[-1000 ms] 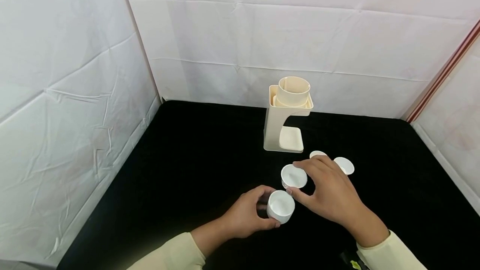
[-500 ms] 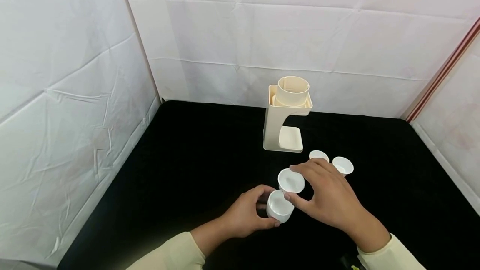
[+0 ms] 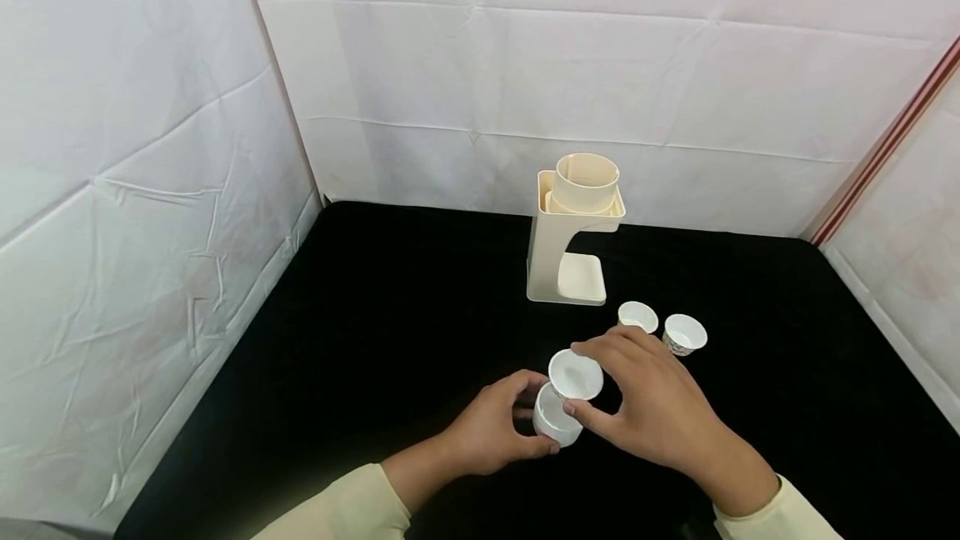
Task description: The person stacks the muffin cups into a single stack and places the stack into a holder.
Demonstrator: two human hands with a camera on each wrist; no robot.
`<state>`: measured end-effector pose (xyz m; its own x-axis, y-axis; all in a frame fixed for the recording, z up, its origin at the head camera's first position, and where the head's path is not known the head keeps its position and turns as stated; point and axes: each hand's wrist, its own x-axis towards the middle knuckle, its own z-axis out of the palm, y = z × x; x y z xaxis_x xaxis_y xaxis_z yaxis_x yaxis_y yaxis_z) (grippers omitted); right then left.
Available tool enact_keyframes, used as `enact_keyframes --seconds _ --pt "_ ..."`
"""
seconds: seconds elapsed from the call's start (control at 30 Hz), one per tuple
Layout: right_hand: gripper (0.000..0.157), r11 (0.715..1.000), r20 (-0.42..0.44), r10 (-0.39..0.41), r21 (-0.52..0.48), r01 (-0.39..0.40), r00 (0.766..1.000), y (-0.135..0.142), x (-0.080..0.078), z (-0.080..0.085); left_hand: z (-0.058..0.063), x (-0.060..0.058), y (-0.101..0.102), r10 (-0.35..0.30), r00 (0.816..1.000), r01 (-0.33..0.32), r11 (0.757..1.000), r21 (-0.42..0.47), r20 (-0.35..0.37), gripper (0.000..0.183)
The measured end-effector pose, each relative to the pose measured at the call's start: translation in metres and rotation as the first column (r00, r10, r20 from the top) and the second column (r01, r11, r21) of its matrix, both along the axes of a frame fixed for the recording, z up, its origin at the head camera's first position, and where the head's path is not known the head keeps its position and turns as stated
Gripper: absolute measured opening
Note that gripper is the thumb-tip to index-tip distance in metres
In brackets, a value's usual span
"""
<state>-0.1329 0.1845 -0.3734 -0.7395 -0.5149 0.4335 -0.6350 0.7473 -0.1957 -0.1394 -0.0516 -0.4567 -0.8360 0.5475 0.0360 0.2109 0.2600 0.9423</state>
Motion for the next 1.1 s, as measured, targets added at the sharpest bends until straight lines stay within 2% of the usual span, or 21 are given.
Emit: enact_keyframes --seconds 0.53,1.1 --pt "0.058 0.997 0.038 0.078 -0.002 -0.078 0.996 -0.005 0.005 -0.004 -0.001 0.000 0.000 -0.008 1.000 0.008 1.000 0.002 -0.021 0.066" --pt "0.059 0.996 0.076 0.073 0.039 -0.076 0.994 -0.005 0.005 -0.016 -0.001 0.000 -0.001 -0.013 1.000 0.013 1.000 0.014 -0.006 0.066"
